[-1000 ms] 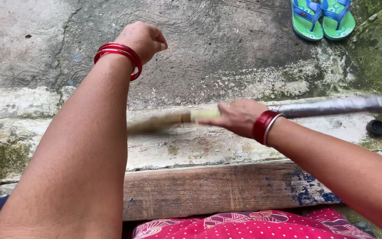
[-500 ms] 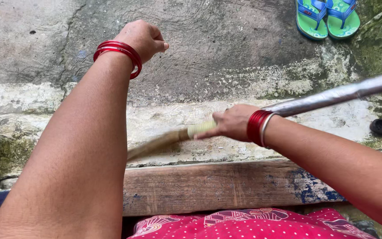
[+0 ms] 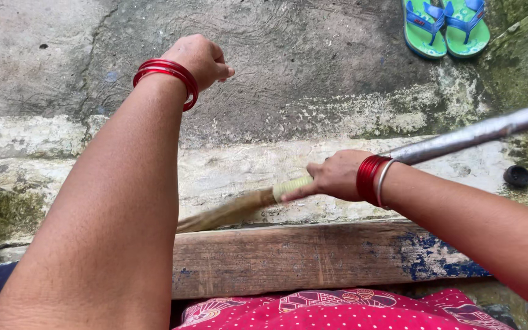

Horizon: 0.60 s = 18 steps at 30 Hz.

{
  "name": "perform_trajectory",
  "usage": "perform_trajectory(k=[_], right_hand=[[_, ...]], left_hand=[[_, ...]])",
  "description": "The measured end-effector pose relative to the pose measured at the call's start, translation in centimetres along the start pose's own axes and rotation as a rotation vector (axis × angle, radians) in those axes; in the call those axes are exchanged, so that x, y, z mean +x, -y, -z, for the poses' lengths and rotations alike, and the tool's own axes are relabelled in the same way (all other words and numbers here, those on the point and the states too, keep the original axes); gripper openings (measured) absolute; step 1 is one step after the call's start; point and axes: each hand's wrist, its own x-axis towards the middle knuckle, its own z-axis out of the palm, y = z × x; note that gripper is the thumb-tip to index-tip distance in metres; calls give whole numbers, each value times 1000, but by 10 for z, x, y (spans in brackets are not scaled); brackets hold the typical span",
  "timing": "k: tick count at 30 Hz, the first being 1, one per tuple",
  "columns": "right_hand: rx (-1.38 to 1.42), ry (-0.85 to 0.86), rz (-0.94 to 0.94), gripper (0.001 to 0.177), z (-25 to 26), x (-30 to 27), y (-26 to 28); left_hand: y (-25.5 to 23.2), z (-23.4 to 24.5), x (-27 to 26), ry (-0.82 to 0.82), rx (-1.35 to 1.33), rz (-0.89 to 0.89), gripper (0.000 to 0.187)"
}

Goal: The person folds an artificial grass mat, sets it aside, and then uses a broom to sweep the floor area where the mat was located.

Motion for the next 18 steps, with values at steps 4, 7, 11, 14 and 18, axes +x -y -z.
perform_trajectory(k=[4, 7, 11, 14, 18], right_hand=[[24, -58, -101, 73, -1, 6, 2], [-36, -177, 30, 81, -9, 12, 6], [0, -39, -163, 75, -3, 12, 2], [-12, -30, 47, 84, -3, 8, 0], [-79, 13, -169, 78, -1, 4, -18]], left_hand=[[-2, -1, 1, 12, 9, -5, 32], [-5, -2, 4, 7, 21, -1, 32], [-2, -5, 5, -8, 48, -13, 31], [1, -5, 1, -2, 32, -7, 31], [2, -3, -2, -11, 45, 10, 31]])
